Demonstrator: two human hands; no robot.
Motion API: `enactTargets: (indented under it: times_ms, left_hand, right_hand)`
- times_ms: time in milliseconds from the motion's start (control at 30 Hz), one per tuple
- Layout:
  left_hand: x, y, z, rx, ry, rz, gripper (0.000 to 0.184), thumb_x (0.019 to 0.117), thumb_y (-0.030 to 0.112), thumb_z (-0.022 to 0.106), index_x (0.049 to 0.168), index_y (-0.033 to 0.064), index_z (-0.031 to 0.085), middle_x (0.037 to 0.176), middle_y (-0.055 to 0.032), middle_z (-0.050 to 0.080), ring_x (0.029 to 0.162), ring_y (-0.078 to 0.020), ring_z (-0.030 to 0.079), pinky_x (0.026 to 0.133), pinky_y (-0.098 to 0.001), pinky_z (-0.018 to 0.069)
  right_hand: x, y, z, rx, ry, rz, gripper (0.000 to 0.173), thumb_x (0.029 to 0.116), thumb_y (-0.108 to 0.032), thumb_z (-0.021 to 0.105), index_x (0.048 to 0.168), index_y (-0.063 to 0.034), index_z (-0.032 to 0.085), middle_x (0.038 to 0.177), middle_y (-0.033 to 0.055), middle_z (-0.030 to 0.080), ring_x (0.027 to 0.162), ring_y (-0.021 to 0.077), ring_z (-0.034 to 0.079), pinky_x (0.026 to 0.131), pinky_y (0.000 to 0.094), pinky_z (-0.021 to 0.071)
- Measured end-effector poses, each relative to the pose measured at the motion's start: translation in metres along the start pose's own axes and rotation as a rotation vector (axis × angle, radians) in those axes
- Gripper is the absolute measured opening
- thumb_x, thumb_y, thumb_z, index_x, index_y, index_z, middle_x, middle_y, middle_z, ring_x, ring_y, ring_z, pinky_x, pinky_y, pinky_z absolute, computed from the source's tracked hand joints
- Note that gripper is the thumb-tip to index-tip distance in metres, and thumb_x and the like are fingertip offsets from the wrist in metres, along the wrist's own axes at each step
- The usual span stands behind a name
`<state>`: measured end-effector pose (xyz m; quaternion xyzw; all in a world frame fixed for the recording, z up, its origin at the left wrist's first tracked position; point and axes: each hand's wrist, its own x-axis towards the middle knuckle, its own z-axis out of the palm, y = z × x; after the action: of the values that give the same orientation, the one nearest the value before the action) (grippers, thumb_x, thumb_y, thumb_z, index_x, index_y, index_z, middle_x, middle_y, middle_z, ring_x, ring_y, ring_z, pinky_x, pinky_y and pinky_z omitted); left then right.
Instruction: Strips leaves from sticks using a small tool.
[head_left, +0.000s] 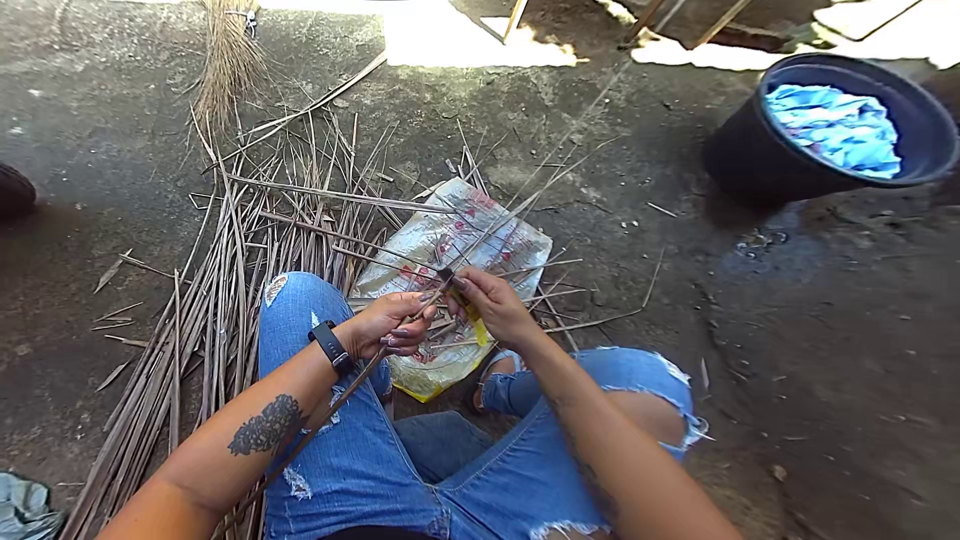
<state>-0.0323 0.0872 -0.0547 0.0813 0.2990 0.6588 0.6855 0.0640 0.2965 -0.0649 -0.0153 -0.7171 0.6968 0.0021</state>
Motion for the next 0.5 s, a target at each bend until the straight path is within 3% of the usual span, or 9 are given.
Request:
enactTargets:
  times_ms: [100,200,333,500]
  left_hand:
    - [0.0005,-0.0004,-0.0003,-0.012,0.013,0.011,0.039,0.1121,0.023,0.022,0.087,0.0142,0.052,0.054,0.0091,0.04,0.039,0.0024,0.037,0.039,-0.0117,0.0332]
    - [0.0,0.0003,-0.0018,-0.006,0.008,0.02,0.038,0.1124,0.025,0.023,0.089,0.0148,0.052,0.055,0.0091,0.041,0.039,0.0022,0.036,0.039,-0.0117,0.0332]
    - [-0.0011,-0.0002,-0.0014,-0.014,0.009,0.011,0.04,0.1124,0.025,0.022,0.088,0.0145,0.052,0.053,0.0093,0.04,0.039,0.0022,0.037,0.039,-0.0118,0.0335]
    - [0.0006,-0.0004,0.0001,0.032,0.077,0.014,0.039,0.1126,0.024,0.022,0.092,0.0138,0.053,0.054,0.009,0.041,0.041,0.0011,0.039,0.041,-0.0129,0.0357]
  right_hand:
    - [-0.0002,0.0005,0.0004,-0.095,0.056,-0.024,0.027,0.111,-0.019,0.041,0.109,-0.0042,0.064,0.073,0.0009,0.064,0.059,0.0059,0.057,0.057,0.0199,0.0502]
    - [-0.0019,0.0018,0.0077,-0.2,0.0,-0.045,0.025,0.1111,-0.02,0.041,0.105,-0.0043,0.061,0.071,-0.0015,0.063,0.058,0.0038,0.058,0.058,0.0193,0.051]
    - [-0.001,-0.0017,0.0031,-0.217,0.056,-0.051,0.027,0.1111,-0.02,0.041,0.107,-0.0033,0.062,0.071,-0.0007,0.063,0.056,0.0045,0.055,0.055,0.0197,0.0484]
    - [-0.0016,0.0019,0.007,-0.214,-0.02,-0.005,0.027,0.111,-0.02,0.041,0.106,-0.004,0.062,0.07,-0.0025,0.062,0.057,0.0028,0.056,0.057,0.0193,0.0493]
